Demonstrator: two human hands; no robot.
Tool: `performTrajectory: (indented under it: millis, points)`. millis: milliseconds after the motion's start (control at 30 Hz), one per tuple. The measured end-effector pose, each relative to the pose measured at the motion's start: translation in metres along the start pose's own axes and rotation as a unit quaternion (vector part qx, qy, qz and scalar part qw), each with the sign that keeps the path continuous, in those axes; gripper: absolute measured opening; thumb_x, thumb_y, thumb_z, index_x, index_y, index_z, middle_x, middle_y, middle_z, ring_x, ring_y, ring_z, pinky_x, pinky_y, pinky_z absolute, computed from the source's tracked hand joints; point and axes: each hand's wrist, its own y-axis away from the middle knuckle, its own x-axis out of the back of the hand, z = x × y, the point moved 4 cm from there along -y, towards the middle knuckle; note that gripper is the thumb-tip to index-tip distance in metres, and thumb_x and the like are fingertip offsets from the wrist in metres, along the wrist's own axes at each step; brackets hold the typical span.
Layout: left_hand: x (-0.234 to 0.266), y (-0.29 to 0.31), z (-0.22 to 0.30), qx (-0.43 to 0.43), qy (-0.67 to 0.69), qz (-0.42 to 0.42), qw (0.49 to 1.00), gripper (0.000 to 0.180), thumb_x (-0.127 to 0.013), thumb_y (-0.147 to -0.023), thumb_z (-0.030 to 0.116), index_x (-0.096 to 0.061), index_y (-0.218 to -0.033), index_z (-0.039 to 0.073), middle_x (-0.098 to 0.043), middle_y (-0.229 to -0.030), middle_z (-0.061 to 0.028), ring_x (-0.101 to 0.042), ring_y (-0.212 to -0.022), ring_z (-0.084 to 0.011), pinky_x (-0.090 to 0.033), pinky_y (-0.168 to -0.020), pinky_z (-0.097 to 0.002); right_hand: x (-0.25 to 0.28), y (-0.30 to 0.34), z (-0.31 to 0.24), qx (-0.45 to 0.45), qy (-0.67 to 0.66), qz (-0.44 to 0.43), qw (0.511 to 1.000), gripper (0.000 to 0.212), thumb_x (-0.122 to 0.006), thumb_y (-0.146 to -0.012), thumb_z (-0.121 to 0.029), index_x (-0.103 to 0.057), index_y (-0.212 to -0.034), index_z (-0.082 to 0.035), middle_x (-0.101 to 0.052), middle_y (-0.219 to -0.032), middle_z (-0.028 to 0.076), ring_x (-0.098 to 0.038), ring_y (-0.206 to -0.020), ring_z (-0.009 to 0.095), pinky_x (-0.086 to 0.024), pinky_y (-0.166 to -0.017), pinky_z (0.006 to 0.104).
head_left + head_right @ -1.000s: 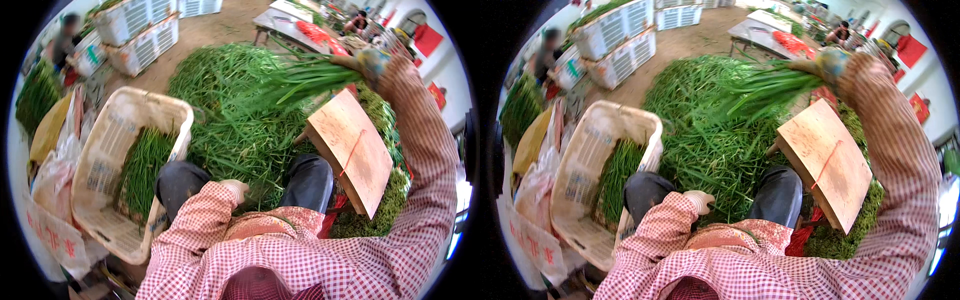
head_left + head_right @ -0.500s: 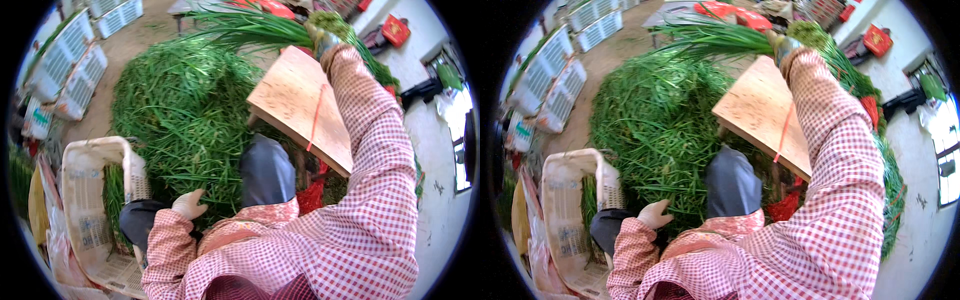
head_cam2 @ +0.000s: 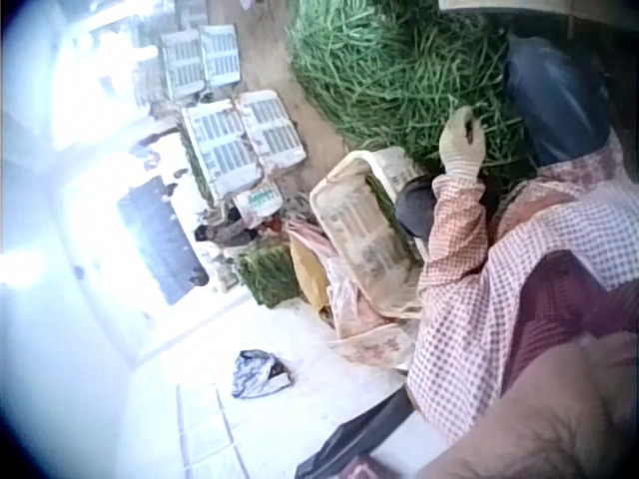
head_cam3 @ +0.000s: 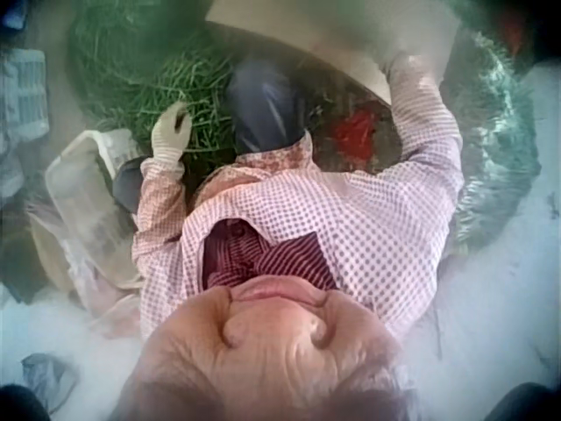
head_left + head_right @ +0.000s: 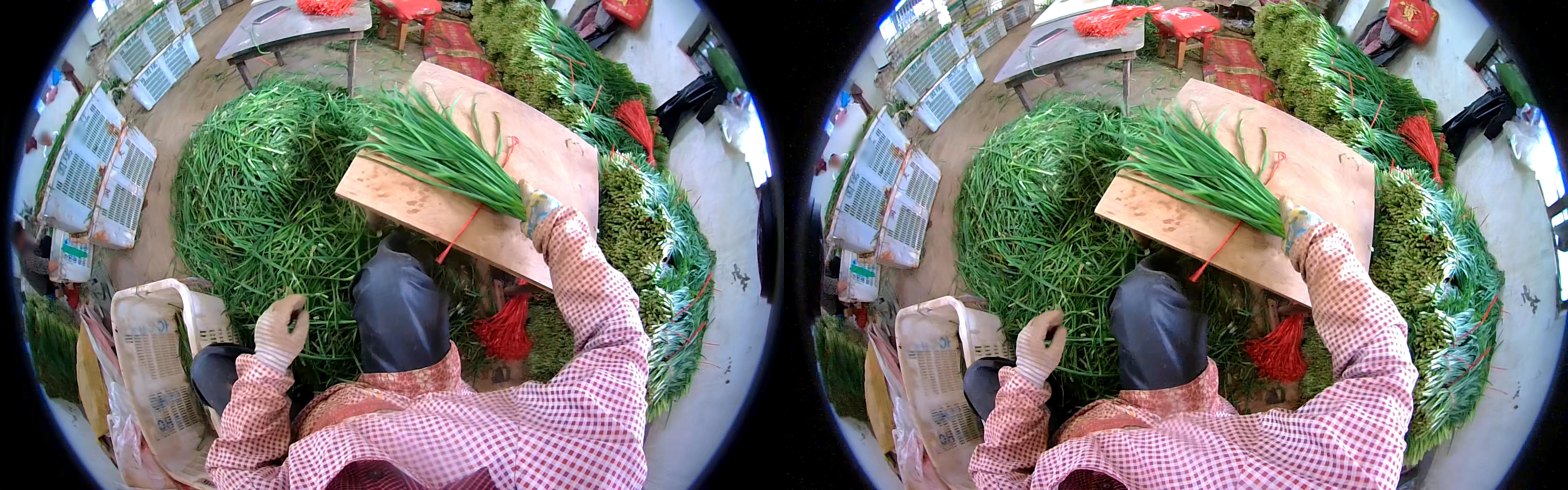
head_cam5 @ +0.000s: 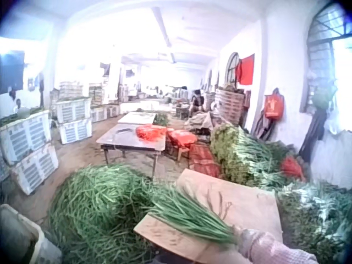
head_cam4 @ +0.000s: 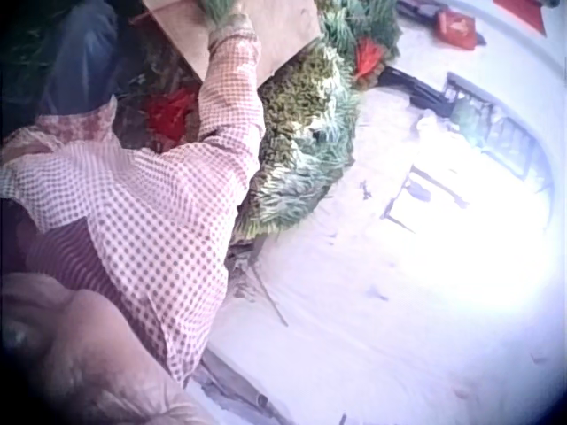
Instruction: The person gathers green vegetables from a pile on the floor, organizes them into a uniform bunch, ties the bundle with a red string, and places the completed bundle into a white plastic crate.
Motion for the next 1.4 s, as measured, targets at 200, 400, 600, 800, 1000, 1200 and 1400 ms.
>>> performTrajectory:
  millis: [200, 400, 600, 800, 1000, 1200, 1400]
  points:
    - [-0.036, -0.072, 0.128, -0.229, 0.072, -0.092, 0.966, 0.017, -0.064, -0.076, 0.008, -0.065, -0.093, 0.004, -0.067, -0.085, -0.0142, -0.066, -0.076, -0.0298, -0.054, -0.066, -0.0357, 0.055, 0.004, -0.021, -0.037, 0.076, -0.028, 0.996, 0.083, -0.073, -0.076, -0.032, -0.031, -0.137, 0.004, -0.058, -0.114, 0.027, -0.059, -0.106, 0.036, -0.045, -0.093, 0.0377]
    - [-0.129, -0.102, 0.183, -0.322, 0.026, -0.246, 0.914, 0.024, -0.062, -0.079, 0.019, -0.063, -0.101, 0.011, -0.065, -0.101, -0.0090, -0.061, -0.097, -0.0280, -0.047, -0.087, -0.0407, -0.035, -0.003, 0.029, 0.073, -0.080, 0.019, 0.994, 0.099, -0.080, -0.068, -0.027, -0.023, -0.142, 0.005, -0.055, -0.118, 0.027, -0.056, -0.110, 0.035, -0.044, -0.096, 0.0367]
    - [-0.183, -0.127, 0.202, -0.274, -0.156, -0.292, 0.903, 0.063, -0.064, -0.079, 0.035, -0.044, -0.133, 0.010, -0.033, -0.145, -0.0139, -0.030, -0.134, -0.0328, -0.024, -0.110, -0.0471, -0.045, 0.016, 0.045, 0.063, -0.131, 0.003, 0.989, 0.095, -0.077, -0.072, -0.027, -0.022, -0.143, 0.001, -0.050, -0.124, 0.029, -0.049, -0.118, 0.040, -0.040, -0.100, 0.0396]
    - [-0.203, -0.121, 0.205, -0.243, -0.230, -0.328, 0.883, 0.086, -0.070, -0.072, 0.042, -0.031, -0.142, 0.009, -0.028, -0.147, -0.0175, -0.020, -0.139, -0.0362, -0.014, -0.112, -0.0506, 0.008, 0.025, 0.040, 0.047, -0.030, 0.043, 0.998, 0.090, -0.076, -0.072, -0.024, -0.025, -0.142, 0.001, -0.055, -0.122, 0.024, -0.057, -0.108, 0.036, -0.049, -0.091, 0.0383]
    - [-0.203, -0.117, 0.203, -0.257, -0.250, -0.328, 0.874, 0.091, -0.070, -0.072, 0.044, -0.027, -0.144, 0.008, -0.023, -0.149, -0.0187, -0.018, -0.140, -0.0349, -0.011, -0.113, -0.0492, -0.037, 0.023, 0.064, -0.031, -0.183, -0.006, 0.983, 0.087, -0.073, -0.077, -0.036, -0.027, -0.143, -0.004, -0.049, -0.128, 0.022, -0.054, -0.114, 0.035, -0.048, -0.095, 0.0385]
    - [-0.202, -0.116, 0.203, -0.236, -0.273, -0.347, 0.865, 0.097, -0.070, -0.071, 0.048, -0.023, -0.146, 0.009, -0.021, -0.151, -0.0185, -0.019, -0.140, -0.0338, -0.010, -0.114, -0.0483, 0.013, 0.048, 0.005, -0.069, 0.065, -0.069, 0.993, 0.096, -0.072, -0.073, -0.053, -0.029, -0.142, -0.002, -0.040, -0.140, 0.020, -0.045, -0.125, 0.033, -0.039, -0.105, 0.0368]
    - [-0.198, -0.121, 0.203, -0.225, -0.266, -0.373, 0.860, 0.096, -0.069, -0.072, 0.047, -0.022, -0.147, 0.009, -0.018, -0.153, -0.0172, -0.015, -0.142, -0.0328, -0.010, -0.114, -0.0484, -0.017, 0.026, 0.004, -0.011, -0.040, 0.084, 0.996, 0.093, -0.073, -0.072, -0.049, -0.032, -0.140, -0.001, -0.048, -0.132, 0.018, -0.046, -0.123, 0.033, -0.039, -0.101, 0.0403]
